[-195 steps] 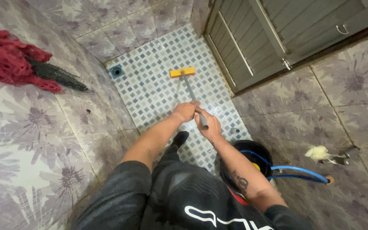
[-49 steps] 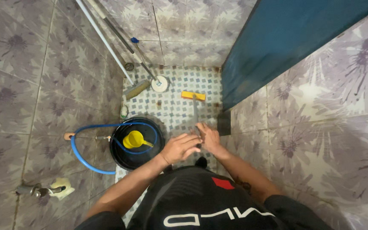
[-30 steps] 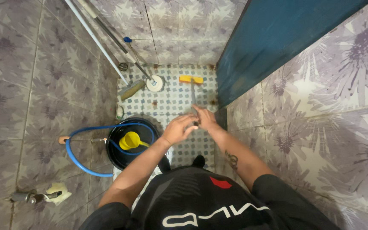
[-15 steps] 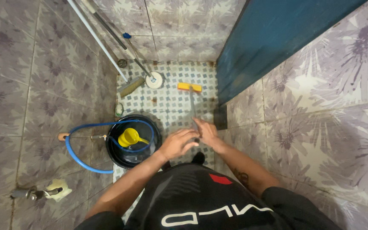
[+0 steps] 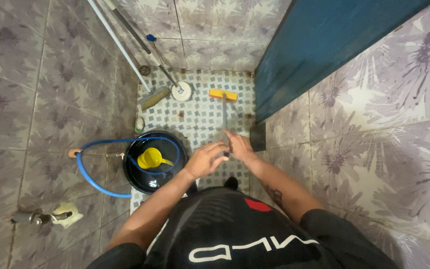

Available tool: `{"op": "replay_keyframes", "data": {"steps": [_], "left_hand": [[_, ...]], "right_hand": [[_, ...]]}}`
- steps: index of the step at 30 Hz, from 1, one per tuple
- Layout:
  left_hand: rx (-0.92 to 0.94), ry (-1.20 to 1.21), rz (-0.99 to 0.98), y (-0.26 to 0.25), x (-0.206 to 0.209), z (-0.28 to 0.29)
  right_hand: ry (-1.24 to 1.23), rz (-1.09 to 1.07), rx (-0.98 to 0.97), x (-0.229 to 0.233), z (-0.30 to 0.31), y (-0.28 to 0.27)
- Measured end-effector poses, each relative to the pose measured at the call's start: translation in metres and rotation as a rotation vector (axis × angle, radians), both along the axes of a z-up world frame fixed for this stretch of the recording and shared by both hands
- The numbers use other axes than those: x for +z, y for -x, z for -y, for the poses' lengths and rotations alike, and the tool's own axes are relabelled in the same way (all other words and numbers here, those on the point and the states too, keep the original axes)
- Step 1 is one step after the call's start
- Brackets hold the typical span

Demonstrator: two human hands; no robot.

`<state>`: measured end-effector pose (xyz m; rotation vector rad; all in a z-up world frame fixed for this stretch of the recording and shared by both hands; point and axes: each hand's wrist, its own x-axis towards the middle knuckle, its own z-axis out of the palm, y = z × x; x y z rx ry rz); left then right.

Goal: The person uses a squeegee to scrape water and soap across a tiled bathroom floor towards a drain, then dips the squeegee into a bucket of water and uses a yellow scoop to pour water over the tiles.

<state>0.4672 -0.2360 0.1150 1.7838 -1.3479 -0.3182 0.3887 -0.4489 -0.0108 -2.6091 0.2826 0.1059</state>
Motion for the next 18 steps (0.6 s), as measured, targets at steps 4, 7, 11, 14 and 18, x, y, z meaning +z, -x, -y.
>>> {"op": "replay_keyframes", "data": {"steps": [4,7,11,14,18], "left_hand": [[0.009,-0.03,0.027,-0.002,-0.016,0.007],[0.032,-0.04,0.039,0.001,-0.018,0.007],[0.049,0.006,0.008,0.006,-0.009,-0.007],[0.067,0.019,0.018,0.01,0.005,-0.023],[0.078,0.107,0.164,0.013,0.024,-0.047]], "right_hand": [[0.011,-0.28,-0.035,0.013,0.007,-0.022],[0.019,-0.308,-0.063,0.026,0.004,-0.028],[0.057,-0.296,-0.013,0.038,-0.006,-0.019],[0.006,-0.086,0.033,0.039,-0.019,-0.006],[-0.003,0.103,0.057,0.021,-0.043,0.005]]}}
